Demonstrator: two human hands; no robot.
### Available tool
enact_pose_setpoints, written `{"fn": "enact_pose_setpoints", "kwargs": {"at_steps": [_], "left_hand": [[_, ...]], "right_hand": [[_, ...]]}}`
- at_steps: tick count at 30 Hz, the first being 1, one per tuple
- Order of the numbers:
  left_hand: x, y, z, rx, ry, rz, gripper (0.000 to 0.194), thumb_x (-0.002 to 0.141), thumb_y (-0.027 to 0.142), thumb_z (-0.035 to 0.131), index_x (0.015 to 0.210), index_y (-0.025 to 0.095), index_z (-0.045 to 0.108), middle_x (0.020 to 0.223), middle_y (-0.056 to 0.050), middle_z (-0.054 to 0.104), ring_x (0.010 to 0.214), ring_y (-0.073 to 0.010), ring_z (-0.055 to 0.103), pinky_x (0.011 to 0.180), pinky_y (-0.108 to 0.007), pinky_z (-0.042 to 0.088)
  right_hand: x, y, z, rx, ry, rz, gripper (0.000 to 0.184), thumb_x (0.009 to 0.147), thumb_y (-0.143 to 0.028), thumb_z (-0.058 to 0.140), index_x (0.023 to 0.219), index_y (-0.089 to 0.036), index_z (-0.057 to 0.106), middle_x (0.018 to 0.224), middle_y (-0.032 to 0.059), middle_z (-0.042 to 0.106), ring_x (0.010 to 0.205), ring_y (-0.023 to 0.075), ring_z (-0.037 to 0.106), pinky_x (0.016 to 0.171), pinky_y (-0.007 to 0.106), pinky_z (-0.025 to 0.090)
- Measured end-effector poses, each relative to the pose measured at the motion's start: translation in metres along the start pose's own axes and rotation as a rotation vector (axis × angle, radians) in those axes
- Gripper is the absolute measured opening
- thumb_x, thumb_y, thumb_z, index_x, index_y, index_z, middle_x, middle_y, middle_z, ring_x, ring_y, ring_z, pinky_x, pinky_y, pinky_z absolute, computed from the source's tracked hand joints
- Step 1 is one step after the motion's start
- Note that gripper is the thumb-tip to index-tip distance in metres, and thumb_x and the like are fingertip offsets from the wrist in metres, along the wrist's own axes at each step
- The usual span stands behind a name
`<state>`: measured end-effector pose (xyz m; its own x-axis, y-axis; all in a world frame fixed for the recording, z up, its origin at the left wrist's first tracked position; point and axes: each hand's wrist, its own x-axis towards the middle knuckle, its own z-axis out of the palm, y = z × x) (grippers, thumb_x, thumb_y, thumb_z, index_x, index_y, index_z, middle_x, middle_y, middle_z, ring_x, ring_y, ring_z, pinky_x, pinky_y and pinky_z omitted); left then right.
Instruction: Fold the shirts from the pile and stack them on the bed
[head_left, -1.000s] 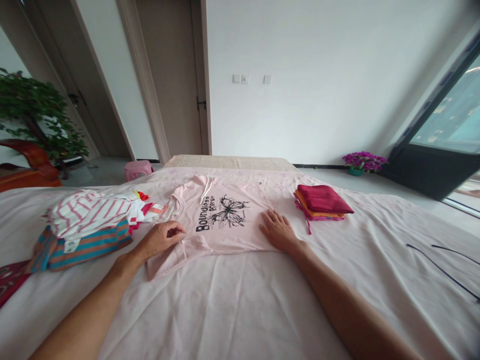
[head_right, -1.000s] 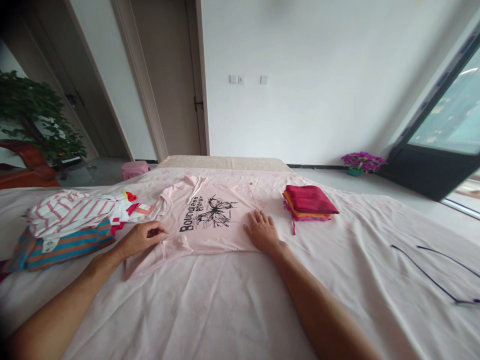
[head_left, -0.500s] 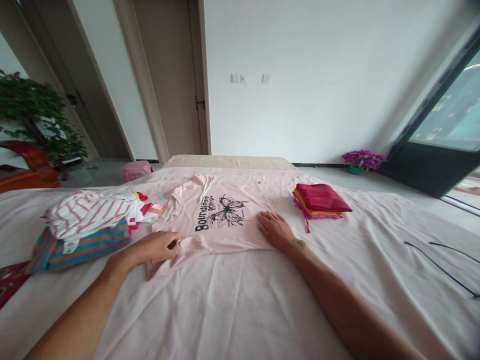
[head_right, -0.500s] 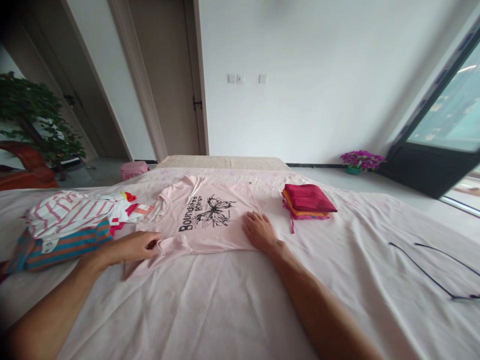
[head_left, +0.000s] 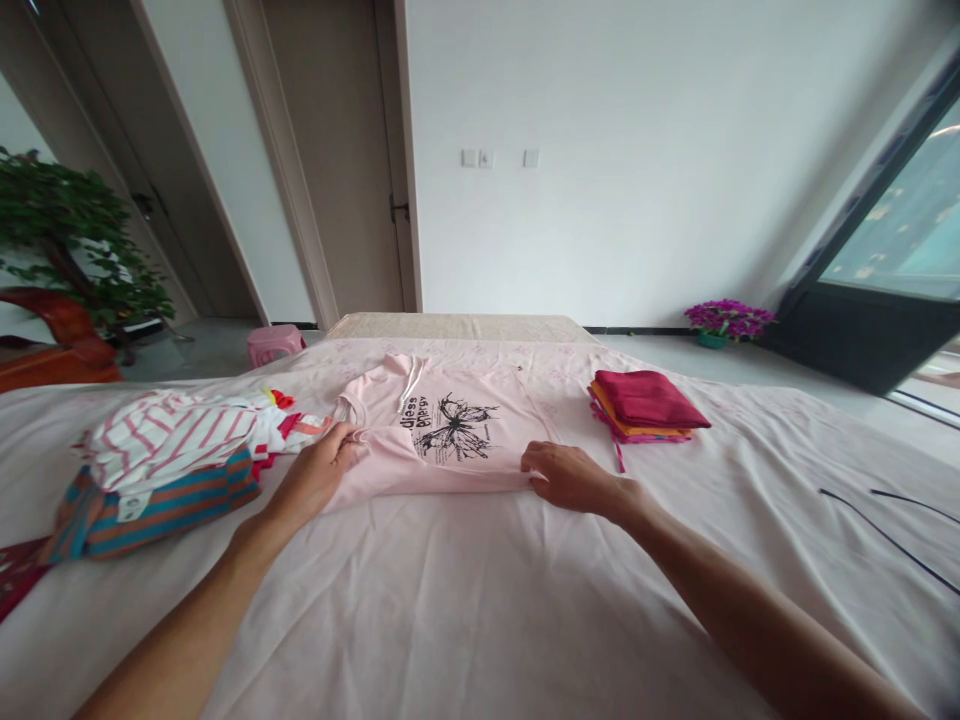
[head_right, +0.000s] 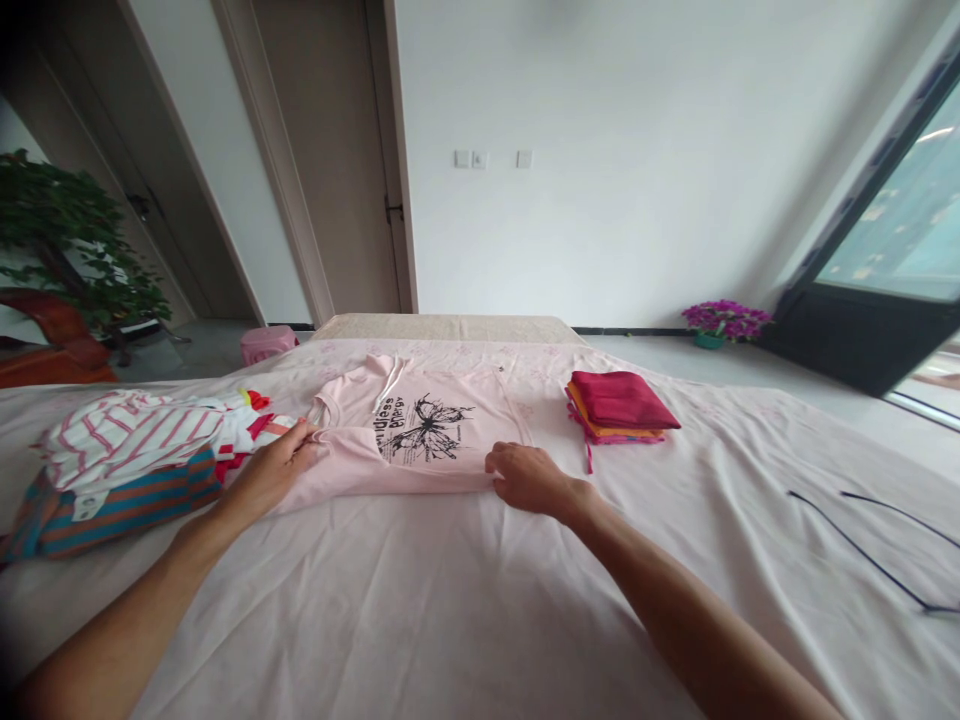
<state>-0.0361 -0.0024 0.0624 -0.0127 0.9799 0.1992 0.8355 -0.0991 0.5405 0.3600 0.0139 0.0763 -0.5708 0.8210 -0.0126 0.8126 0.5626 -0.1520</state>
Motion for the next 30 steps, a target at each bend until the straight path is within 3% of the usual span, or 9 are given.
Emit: {"fn": "enact_pose_setpoints", "kwargs": {"at_steps": [3, 7, 13, 17, 19, 22, 27, 30], "left_hand": [[0.011, 0.004, 0.001, 0.063, 0.099, 0.062, 0.024, 0.092, 0.031, 0.040, 0.110, 0.024, 0.054, 0.102, -0.005, 0.070, 0.096, -0.0212, 0.066, 0.078, -0.026, 0.045], [0.037, 0.004, 0.003, 0.183, 0.183, 0.186, 0.025, 0.094, 0.026, 0.040, 0.112, 0.024, 0.057, 0.111, -0.005, 0.070, 0.100, -0.0208, 0.066, 0.081, -0.027, 0.045], [0.091, -0.009, 0.015, 0.344, 0.212, 0.176, 0.025, 0.096, 0.029, 0.041, 0.114, 0.027, 0.059, 0.120, -0.003, 0.069, 0.102, -0.0209, 0.066, 0.076, -0.027, 0.046], [0.110, -0.025, 0.028, 0.467, 0.226, 0.151, 0.034, 0.094, 0.026, 0.045, 0.127, 0.026, 0.054, 0.124, -0.007, 0.066, 0.103, -0.0228, 0.065, 0.080, -0.032, 0.048], [0.106, -0.033, 0.029, 0.498, 0.294, 0.197, 0.039, 0.092, 0.025, 0.048, 0.131, 0.022, 0.051, 0.126, -0.010, 0.063, 0.108, -0.0238, 0.063, 0.087, -0.033, 0.047], [0.082, -0.041, 0.020, 0.439, 0.347, 0.330, 0.031, 0.095, 0.031, 0.045, 0.123, 0.020, 0.054, 0.118, -0.010, 0.065, 0.104, -0.0221, 0.064, 0.086, -0.032, 0.049], [0.018, -0.045, 0.006, 0.471, 0.152, 0.615, 0.020, 0.090, 0.028, 0.052, 0.107, 0.023, 0.061, 0.107, -0.006, 0.068, 0.102, -0.0227, 0.064, 0.092, -0.036, 0.048], [-0.003, -0.050, 0.011, 0.535, 0.143, 0.519, 0.030, 0.085, 0.022, 0.052, 0.113, 0.023, 0.062, 0.117, -0.008, 0.066, 0.108, -0.0259, 0.063, 0.092, -0.039, 0.049]], "right_hand": [[0.007, 0.011, -0.004, 0.019, 0.004, 0.092, 0.019, 0.091, -0.025, 0.049, 0.099, -0.022, 0.065, 0.093, 0.0051, 0.070, 0.081, 0.0192, 0.065, 0.062, 0.025, 0.036], [0.026, 0.029, -0.015, 0.040, -0.015, 0.174, 0.026, 0.095, -0.037, 0.047, 0.092, -0.021, 0.067, 0.078, 0.0042, 0.068, 0.071, 0.0172, 0.063, 0.056, 0.024, 0.030], [0.076, 0.070, -0.021, -0.002, 0.002, 0.126, 0.017, 0.086, -0.025, 0.056, 0.097, -0.022, 0.069, 0.091, 0.0037, 0.071, 0.080, 0.0181, 0.063, 0.063, 0.024, 0.036], [0.093, 0.083, -0.011, -0.054, 0.152, 0.221, 0.029, 0.087, -0.015, 0.050, 0.109, -0.023, 0.068, 0.109, 0.0060, 0.070, 0.098, 0.0215, 0.063, 0.075, 0.028, 0.041], [0.088, 0.082, -0.004, -0.108, 0.274, 0.226, 0.032, 0.088, -0.014, 0.051, 0.115, -0.021, 0.066, 0.118, 0.0080, 0.067, 0.107, 0.0235, 0.059, 0.083, 0.030, 0.042], [0.066, 0.071, 0.009, -0.125, 0.388, 0.123, 0.029, 0.089, -0.016, 0.051, 0.114, -0.020, 0.066, 0.116, 0.0091, 0.066, 0.108, 0.0228, 0.057, 0.090, 0.033, 0.042], [0.030, 0.054, 0.027, -0.104, 0.223, -0.089, 0.031, 0.085, -0.014, 0.055, 0.113, -0.023, 0.065, 0.107, 0.0069, 0.065, 0.102, 0.0210, 0.058, 0.084, 0.030, 0.044], [0.031, 0.052, 0.032, -0.179, 0.184, -0.065, 0.037, 0.085, -0.005, 0.049, 0.114, -0.021, 0.065, 0.105, 0.0077, 0.064, 0.099, 0.0206, 0.056, 0.084, 0.031, 0.043]]}}
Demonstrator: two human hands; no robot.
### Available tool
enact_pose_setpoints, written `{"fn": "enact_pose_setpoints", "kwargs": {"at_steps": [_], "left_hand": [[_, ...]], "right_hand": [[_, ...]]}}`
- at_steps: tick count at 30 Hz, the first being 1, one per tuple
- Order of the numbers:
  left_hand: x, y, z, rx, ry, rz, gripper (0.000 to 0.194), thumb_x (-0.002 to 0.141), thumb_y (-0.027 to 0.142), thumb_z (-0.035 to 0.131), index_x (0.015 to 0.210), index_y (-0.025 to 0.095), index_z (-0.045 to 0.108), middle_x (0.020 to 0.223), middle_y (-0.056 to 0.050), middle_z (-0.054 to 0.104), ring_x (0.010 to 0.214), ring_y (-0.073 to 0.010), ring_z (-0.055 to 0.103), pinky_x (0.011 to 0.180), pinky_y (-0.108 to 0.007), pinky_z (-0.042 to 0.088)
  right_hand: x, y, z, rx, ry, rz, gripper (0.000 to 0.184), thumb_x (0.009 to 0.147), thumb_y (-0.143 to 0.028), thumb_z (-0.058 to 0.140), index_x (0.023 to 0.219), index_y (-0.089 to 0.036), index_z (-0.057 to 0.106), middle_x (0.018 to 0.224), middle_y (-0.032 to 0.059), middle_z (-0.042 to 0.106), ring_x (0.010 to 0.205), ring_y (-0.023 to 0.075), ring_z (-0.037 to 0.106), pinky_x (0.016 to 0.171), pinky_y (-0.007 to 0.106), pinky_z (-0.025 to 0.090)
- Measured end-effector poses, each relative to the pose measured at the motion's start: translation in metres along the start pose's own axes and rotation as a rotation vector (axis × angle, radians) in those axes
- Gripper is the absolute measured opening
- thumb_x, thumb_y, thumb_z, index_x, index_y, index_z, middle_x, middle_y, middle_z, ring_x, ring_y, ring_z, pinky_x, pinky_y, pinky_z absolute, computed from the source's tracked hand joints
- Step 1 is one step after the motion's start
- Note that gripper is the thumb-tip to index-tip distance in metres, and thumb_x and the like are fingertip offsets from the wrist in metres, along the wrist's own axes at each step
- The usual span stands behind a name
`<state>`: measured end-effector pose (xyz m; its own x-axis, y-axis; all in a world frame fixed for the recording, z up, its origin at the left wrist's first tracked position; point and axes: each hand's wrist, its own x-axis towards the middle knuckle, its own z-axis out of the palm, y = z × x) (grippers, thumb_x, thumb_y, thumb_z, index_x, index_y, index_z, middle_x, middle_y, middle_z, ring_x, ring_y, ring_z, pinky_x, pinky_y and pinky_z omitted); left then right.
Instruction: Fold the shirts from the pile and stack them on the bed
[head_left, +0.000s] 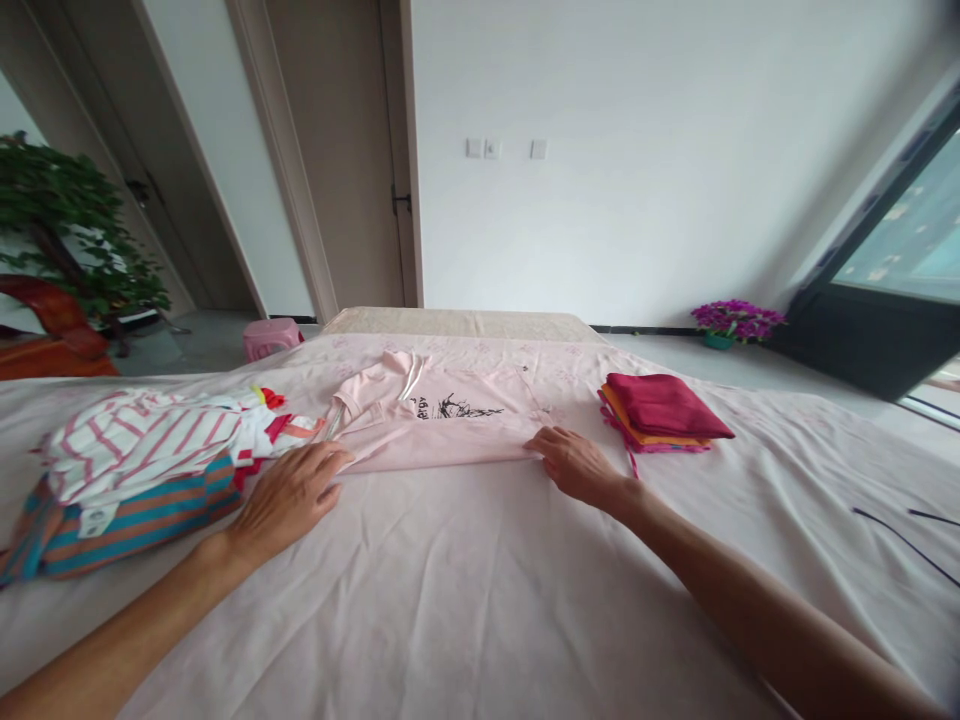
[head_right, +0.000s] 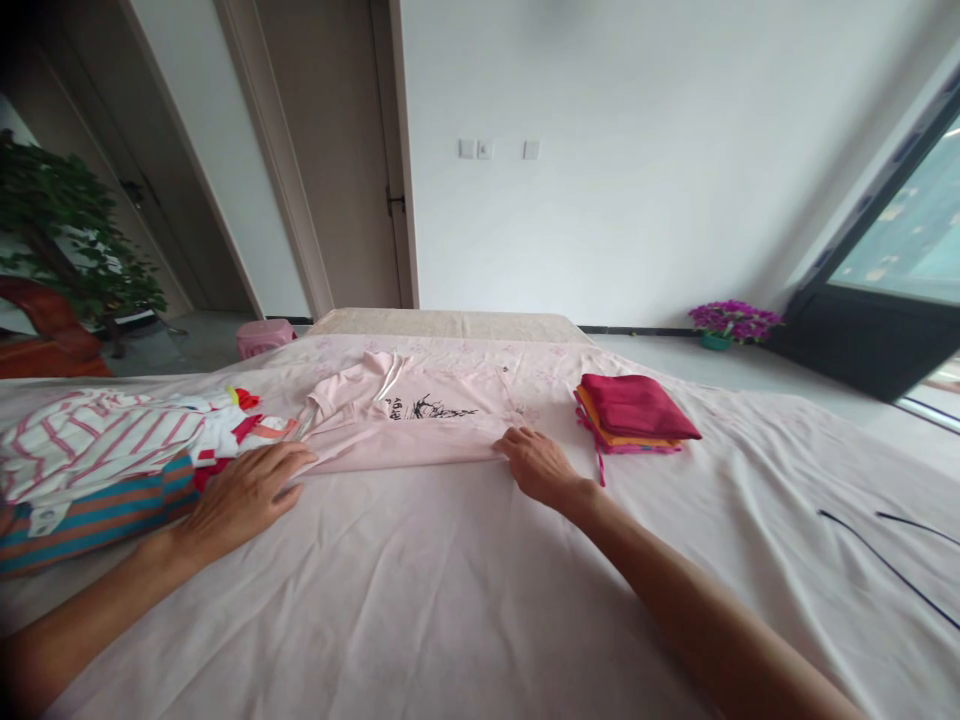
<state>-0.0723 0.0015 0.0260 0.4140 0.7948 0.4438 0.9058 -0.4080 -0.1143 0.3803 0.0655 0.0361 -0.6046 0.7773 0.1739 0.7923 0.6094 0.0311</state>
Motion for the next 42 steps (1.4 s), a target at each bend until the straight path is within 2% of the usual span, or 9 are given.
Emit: {"fn": "enact_pose_setpoints", "kwargs": {"at_steps": [4, 7, 11, 14, 18, 23, 29, 35, 42], "left_hand": [[0.001, -0.006, 0.013, -0.006, -0.101, -0.269, 0.041, 0.084, 0.013, 0.041, 0.119, 0.022, 0.059, 0.124, -0.009, 0.064, 0.111, -0.0250, 0.062, 0.089, -0.037, 0.051], [0.006, -0.013, 0.012, -0.112, -0.163, -0.342, 0.043, 0.082, 0.012, 0.040, 0.120, 0.021, 0.058, 0.127, -0.009, 0.064, 0.117, -0.0224, 0.060, 0.098, -0.033, 0.046], [-0.011, -0.011, -0.006, -0.282, -0.263, -0.313, 0.044, 0.078, 0.014, 0.041, 0.117, 0.023, 0.060, 0.123, -0.006, 0.066, 0.116, -0.0215, 0.061, 0.099, -0.031, 0.045], [-0.032, -0.007, -0.021, -0.435, -0.392, -0.299, 0.048, 0.074, 0.018, 0.049, 0.120, 0.026, 0.061, 0.123, -0.004, 0.066, 0.113, -0.0224, 0.062, 0.095, -0.030, 0.047], [-0.031, -0.012, -0.028, -0.617, -0.529, -0.471, 0.055, 0.079, 0.044, 0.056, 0.128, 0.021, 0.056, 0.118, -0.008, 0.068, 0.091, -0.0229, 0.069, 0.076, -0.029, 0.052], [0.015, -0.010, -0.014, -0.395, -0.362, -0.627, 0.047, 0.080, 0.050, 0.056, 0.115, 0.018, 0.063, 0.111, -0.011, 0.071, 0.099, -0.0249, 0.067, 0.081, -0.030, 0.048], [0.040, 0.010, -0.005, -0.180, -0.376, -0.585, 0.019, 0.086, 0.034, 0.048, 0.083, 0.023, 0.063, 0.089, -0.005, 0.073, 0.082, -0.0217, 0.068, 0.062, -0.027, 0.039], [0.065, 0.000, -0.007, -0.058, -0.233, -0.502, 0.022, 0.095, 0.034, 0.040, 0.102, 0.024, 0.058, 0.101, -0.006, 0.072, 0.088, -0.0219, 0.068, 0.067, -0.028, 0.040], [0.076, -0.002, 0.020, -0.031, -0.282, -0.475, 0.023, 0.093, 0.028, 0.043, 0.104, 0.019, 0.061, 0.110, -0.011, 0.069, 0.098, -0.0226, 0.066, 0.077, -0.030, 0.044]], "right_hand": [[0.016, 0.001, 0.001, -0.078, 0.003, 0.040, 0.033, 0.087, -0.003, 0.044, 0.106, -0.018, 0.066, 0.102, 0.0094, 0.063, 0.097, 0.0212, 0.054, 0.085, 0.031, 0.042], [0.018, 0.000, -0.007, -0.071, 0.036, 0.049, 0.034, 0.085, -0.001, 0.043, 0.100, -0.019, 0.068, 0.098, 0.0086, 0.065, 0.096, 0.0213, 0.054, 0.082, 0.030, 0.042], [-0.008, -0.003, -0.026, -0.011, 0.031, 0.047, 0.035, 0.075, 0.001, 0.044, 0.087, -0.020, 0.069, 0.087, 0.0064, 0.066, 0.091, 0.0206, 0.056, 0.075, 0.028, 0.041], [-0.036, -0.003, -0.038, 0.100, -0.067, 0.067, 0.034, 0.068, 0.000, 0.047, 0.082, -0.022, 0.068, 0.085, 0.0033, 0.069, 0.086, 0.0186, 0.059, 0.069, 0.026, 0.040], [-0.049, -0.005, -0.046, 0.317, -0.188, 0.141, 0.032, 0.072, -0.007, 0.051, 0.089, -0.025, 0.071, 0.088, 0.0003, 0.072, 0.078, 0.0163, 0.064, 0.066, 0.023, 0.042], [-0.023, -0.032, -0.042, 0.365, -0.068, 0.096, 0.023, 0.085, -0.019, 0.052, 0.097, -0.022, 0.071, 0.093, 0.0035, 0.072, 0.080, 0.0175, 0.065, 0.072, 0.026, 0.046], [-0.005, -0.062, -0.018, 0.394, 0.072, -0.019, 0.024, 0.086, -0.013, 0.051, 0.099, -0.021, 0.071, 0.101, 0.0065, 0.070, 0.092, 0.0189, 0.064, 0.083, 0.030, 0.048], [-0.005, -0.059, 0.002, 0.436, 0.171, -0.002, 0.022, 0.086, -0.010, 0.053, 0.093, -0.021, 0.070, 0.094, 0.0046, 0.068, 0.090, 0.0178, 0.061, 0.083, 0.029, 0.046], [-0.008, -0.059, 0.007, 0.435, 0.204, -0.029, 0.024, 0.089, -0.010, 0.050, 0.096, -0.022, 0.070, 0.095, 0.0049, 0.067, 0.090, 0.0180, 0.059, 0.084, 0.030, 0.045]]}}
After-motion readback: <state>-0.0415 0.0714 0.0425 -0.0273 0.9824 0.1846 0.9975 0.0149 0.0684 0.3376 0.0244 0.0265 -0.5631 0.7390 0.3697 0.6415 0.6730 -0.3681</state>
